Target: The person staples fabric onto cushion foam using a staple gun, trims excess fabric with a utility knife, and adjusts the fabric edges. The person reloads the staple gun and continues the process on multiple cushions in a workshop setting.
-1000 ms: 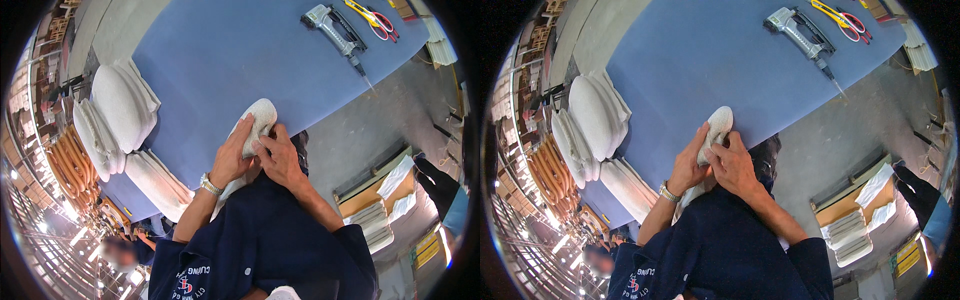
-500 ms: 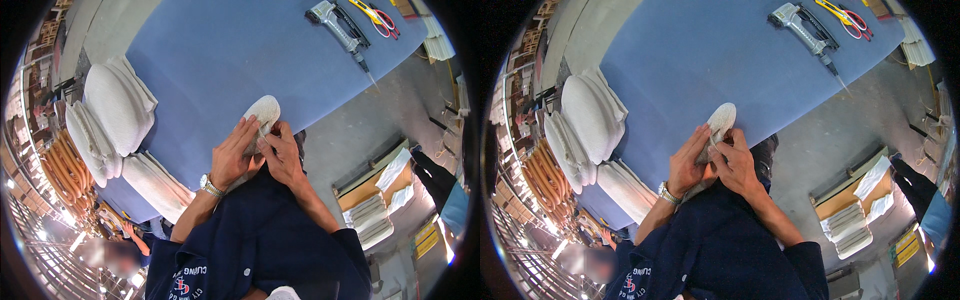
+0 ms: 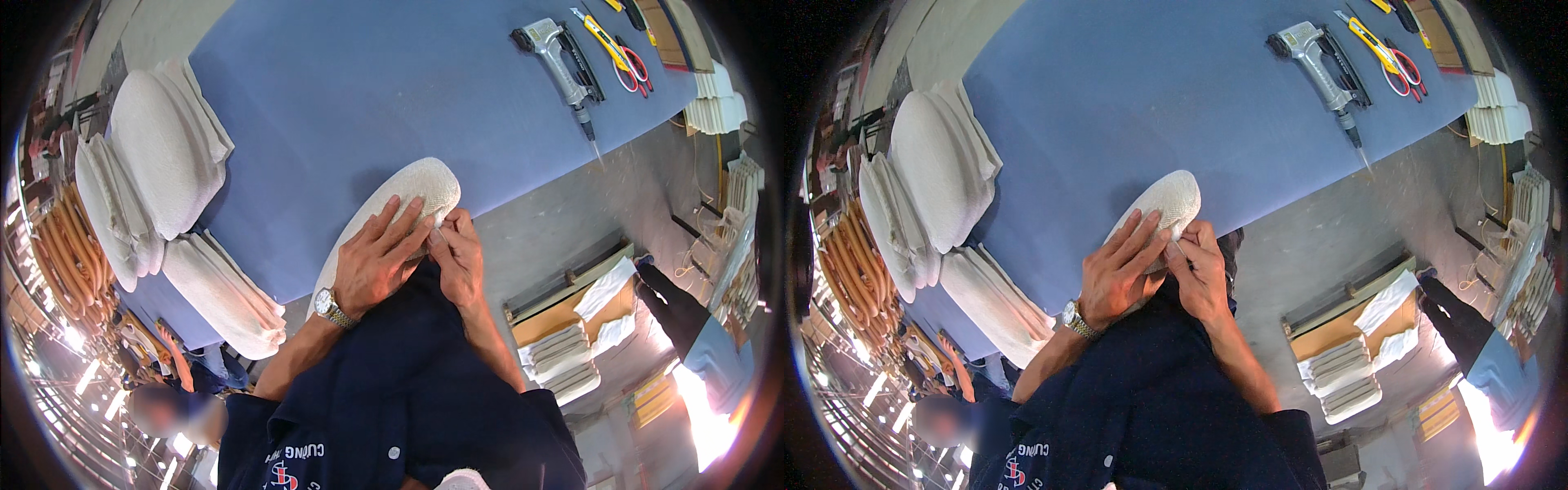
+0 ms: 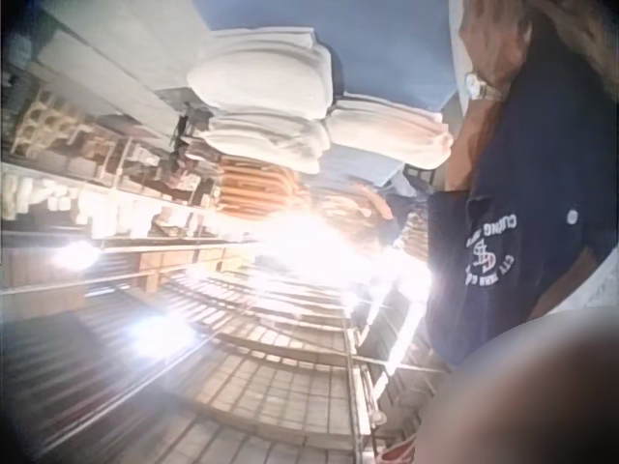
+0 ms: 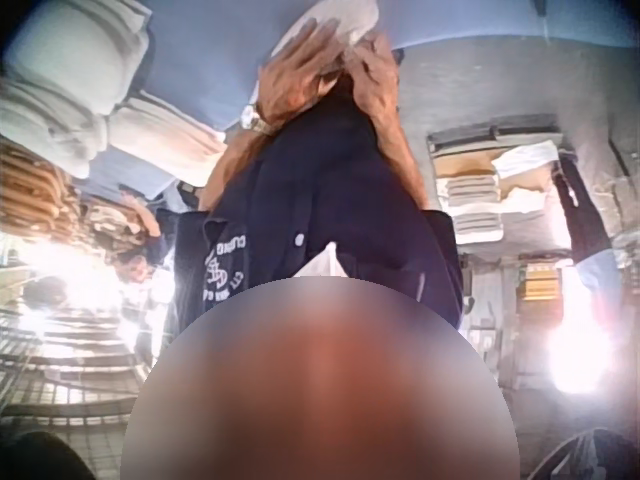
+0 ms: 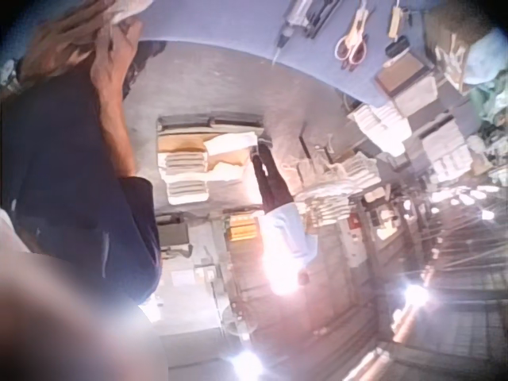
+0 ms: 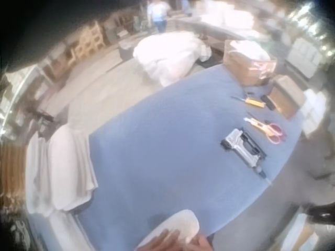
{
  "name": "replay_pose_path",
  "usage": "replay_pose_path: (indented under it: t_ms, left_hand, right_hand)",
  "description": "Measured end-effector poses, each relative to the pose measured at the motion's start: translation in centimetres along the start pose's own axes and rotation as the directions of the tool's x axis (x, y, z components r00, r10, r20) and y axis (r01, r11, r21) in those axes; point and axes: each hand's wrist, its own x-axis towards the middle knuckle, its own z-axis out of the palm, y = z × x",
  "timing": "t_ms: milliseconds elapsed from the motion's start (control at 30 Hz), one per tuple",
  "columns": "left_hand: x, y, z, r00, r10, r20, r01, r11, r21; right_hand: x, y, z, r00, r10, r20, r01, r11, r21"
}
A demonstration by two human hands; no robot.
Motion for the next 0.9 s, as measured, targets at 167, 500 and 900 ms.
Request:
replay_pose_path:
  t_ms: [167,500,900]
  left_hand:
    - [0.2,0.7,0.1,0.996,-0.087,0.038,0.088,0.995,-0.048]
    - [5.3,2.8,2.2,0.971,-0.210,-0.113,0.199,0.975,-0.102]
    - [4.6,3.8,3.8,0.959,-0.234,-0.158,0.221,0.971,-0.092]
  right_hand:
    - [0.8,0.7,-0.9,0.997,0.004,0.073,-0.008,0.999,0.054]
    - [4.6,-3.5,-4.5,0.987,-0.161,0.016,0.146,0.845,-0.514]
    - [5.4,-5.3,-5.6,0.870,-0.449,0.204,0.475,0.651,-0.592]
